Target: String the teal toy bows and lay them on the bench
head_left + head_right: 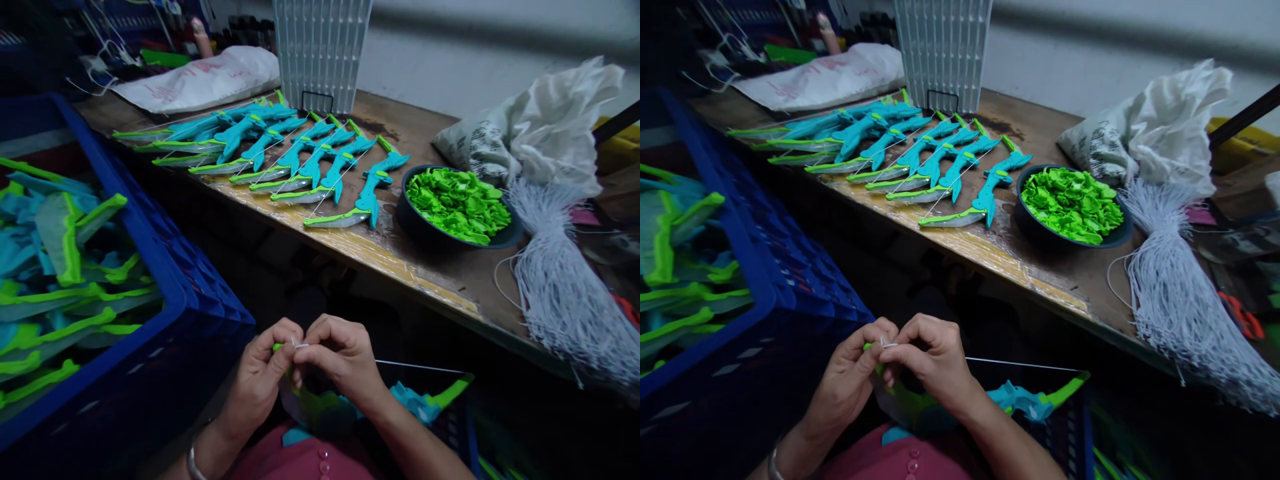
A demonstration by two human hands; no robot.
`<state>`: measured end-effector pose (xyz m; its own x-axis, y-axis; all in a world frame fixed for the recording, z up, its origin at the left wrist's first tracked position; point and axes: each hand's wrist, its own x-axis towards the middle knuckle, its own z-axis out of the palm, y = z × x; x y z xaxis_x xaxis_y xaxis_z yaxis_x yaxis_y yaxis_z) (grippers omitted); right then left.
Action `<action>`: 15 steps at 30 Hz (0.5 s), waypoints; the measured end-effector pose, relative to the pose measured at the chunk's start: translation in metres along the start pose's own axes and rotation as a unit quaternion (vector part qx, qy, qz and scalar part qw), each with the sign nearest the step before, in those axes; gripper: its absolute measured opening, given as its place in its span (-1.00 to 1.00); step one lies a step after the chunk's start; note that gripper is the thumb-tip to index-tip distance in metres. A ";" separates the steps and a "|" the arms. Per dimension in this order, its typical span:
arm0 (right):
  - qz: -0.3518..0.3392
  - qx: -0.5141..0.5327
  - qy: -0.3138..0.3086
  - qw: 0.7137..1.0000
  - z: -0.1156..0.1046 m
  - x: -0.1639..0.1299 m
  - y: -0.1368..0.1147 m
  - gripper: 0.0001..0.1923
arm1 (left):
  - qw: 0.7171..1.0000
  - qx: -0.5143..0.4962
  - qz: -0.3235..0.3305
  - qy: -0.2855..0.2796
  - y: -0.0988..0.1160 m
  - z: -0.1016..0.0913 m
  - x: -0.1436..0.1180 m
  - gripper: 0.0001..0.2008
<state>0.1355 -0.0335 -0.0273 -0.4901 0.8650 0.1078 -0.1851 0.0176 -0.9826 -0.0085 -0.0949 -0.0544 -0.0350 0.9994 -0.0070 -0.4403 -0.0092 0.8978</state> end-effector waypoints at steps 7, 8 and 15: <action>-0.141 -0.241 -0.060 0.958 -0.006 -0.002 -0.022 -0.88 | 0.997 0.055 -0.055 0.021 -0.006 -0.005 -0.001 -0.71; -0.154 -0.246 -0.069 0.954 -0.006 0.000 -0.024 -0.87 | 0.997 0.054 -0.061 0.016 -0.006 -0.006 0.001 -0.71; -0.186 -0.325 -0.082 0.924 -0.005 0.004 -0.025 -0.82 | 0.998 0.016 -0.064 0.021 -0.004 0.000 0.003 -0.71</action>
<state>0.1423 -0.0284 -0.0035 -0.6276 0.6526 0.4246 0.1585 0.6410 -0.7510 -0.0064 -0.0916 -0.0580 -0.0184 0.9900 -0.1399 -0.4148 0.1197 0.9020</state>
